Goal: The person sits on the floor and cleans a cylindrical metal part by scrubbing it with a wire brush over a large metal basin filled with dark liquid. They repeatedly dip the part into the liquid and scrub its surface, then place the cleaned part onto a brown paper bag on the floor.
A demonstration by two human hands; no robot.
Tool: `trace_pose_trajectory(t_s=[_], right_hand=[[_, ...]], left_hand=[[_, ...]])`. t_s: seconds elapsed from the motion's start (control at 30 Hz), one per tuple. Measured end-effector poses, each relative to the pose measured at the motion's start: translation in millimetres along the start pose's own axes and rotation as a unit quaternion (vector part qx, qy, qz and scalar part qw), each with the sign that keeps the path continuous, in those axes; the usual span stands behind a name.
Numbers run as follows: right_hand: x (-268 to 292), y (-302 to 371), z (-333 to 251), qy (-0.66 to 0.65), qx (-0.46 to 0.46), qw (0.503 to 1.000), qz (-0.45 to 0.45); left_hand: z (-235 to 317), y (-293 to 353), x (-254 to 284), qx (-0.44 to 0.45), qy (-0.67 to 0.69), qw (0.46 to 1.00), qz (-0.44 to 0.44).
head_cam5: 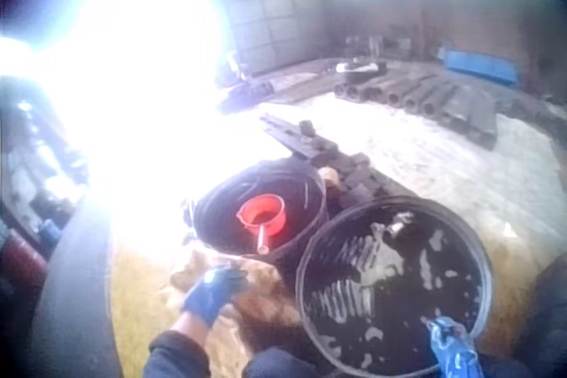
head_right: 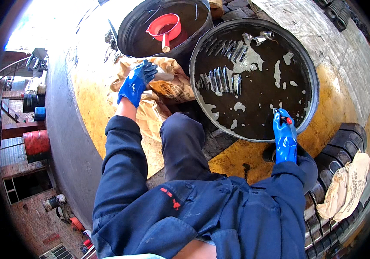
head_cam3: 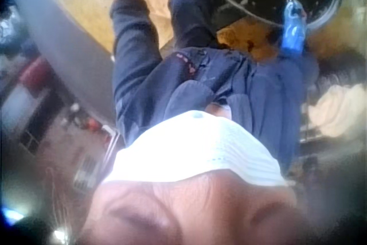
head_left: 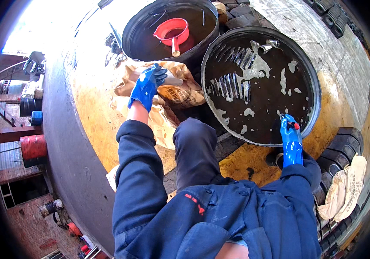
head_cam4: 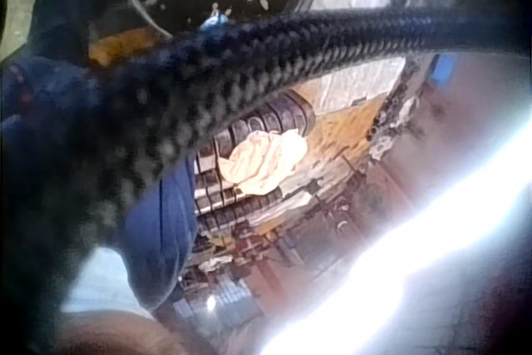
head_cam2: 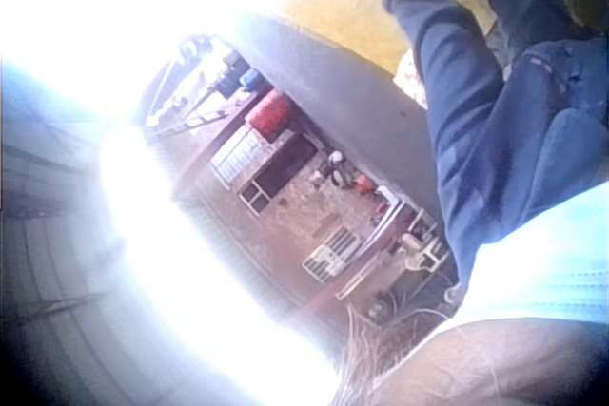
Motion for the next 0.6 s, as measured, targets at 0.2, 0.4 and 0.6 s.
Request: trace_pose_trajectory(t_s=[0.2,0.4,0.6], right_hand=[[-4.6,-3.1,7.7,-0.008,-0.004,1.0,-0.003],[-6.2,-2.0,11.9,-0.045,-0.011,0.999,0.016],[-6.5,-0.8,16.2,-0.066,0.012,0.998,0.012]], left_hand=[[-28.4,-3.9,58.5,-0.091,-0.271,0.957,0.049],[-61.3,-19.7,7.8,-0.206,-0.759,0.617,-0.038],[-100.2,-25.1,-38.6,-0.284,-0.804,0.511,-0.112]])
Point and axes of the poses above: each hand's wrist, its own y-axis away from the middle knuckle, its own x-axis out of the back of the hand, z = x × y, the point moved 8 cm from there along -y, towards the middle knuckle, and after that the axes turned 8 degrees about z, right-handed, at the moved point
